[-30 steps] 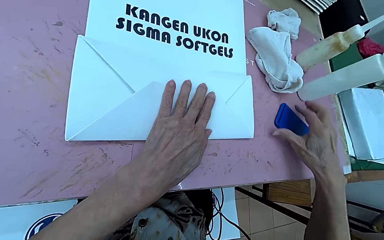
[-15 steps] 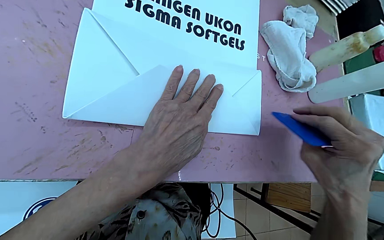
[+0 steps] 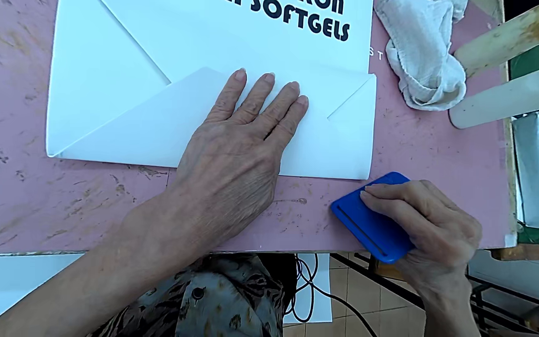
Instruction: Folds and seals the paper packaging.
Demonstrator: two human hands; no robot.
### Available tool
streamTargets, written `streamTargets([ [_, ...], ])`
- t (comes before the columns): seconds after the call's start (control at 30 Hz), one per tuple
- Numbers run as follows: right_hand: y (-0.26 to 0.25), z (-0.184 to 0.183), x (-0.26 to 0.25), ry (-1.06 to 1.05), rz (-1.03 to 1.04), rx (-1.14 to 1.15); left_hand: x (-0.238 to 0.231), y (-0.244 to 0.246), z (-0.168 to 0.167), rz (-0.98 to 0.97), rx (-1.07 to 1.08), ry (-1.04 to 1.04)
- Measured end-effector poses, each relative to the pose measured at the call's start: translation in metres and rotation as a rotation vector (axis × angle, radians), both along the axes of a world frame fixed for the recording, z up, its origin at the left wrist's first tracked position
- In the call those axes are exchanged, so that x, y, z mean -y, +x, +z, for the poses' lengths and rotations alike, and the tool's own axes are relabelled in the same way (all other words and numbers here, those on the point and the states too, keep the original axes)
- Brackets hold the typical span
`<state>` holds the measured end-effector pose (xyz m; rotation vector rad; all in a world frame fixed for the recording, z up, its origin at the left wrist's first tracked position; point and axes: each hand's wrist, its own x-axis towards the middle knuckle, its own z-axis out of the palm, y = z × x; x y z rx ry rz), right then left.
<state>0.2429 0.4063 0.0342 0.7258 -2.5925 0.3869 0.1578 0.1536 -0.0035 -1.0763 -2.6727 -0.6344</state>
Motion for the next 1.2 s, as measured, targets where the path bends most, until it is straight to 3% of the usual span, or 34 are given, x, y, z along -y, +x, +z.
streamTargets([
  [0.13,-0.008,0.019,0.008,-0.093,0.024,-0.095,-0.002,0.0,-0.001,0.005,-0.024,-0.003],
  [0.33,-0.046,0.006,0.044,0.06,0.003,-0.082,-0.002,-0.001,-0.002,0.008,-0.023,0.02],
  [0.57,-0.015,0.034,0.003,0.002,-0.021,0.245,-0.006,0.001,-0.002,0.025,-0.02,0.003],
  [0.7,-0.054,0.048,0.006,-0.186,-0.209,0.019,-0.007,0.001,-0.001,0.03,-0.029,-0.003],
  [0.8,-0.113,0.037,0.033,-0.095,-0.345,-0.064,-0.008,0.002,-0.001,0.045,-0.031,0.012],
  [0.93,-0.148,0.025,0.061,0.192,-0.497,0.038,-0.007,0.002,0.001,0.052,-0.028,0.026],
  [1.2,-0.188,0.031,0.058,0.215,-0.543,0.172,-0.013,0.005,0.0,0.086,-0.031,0.044],
])
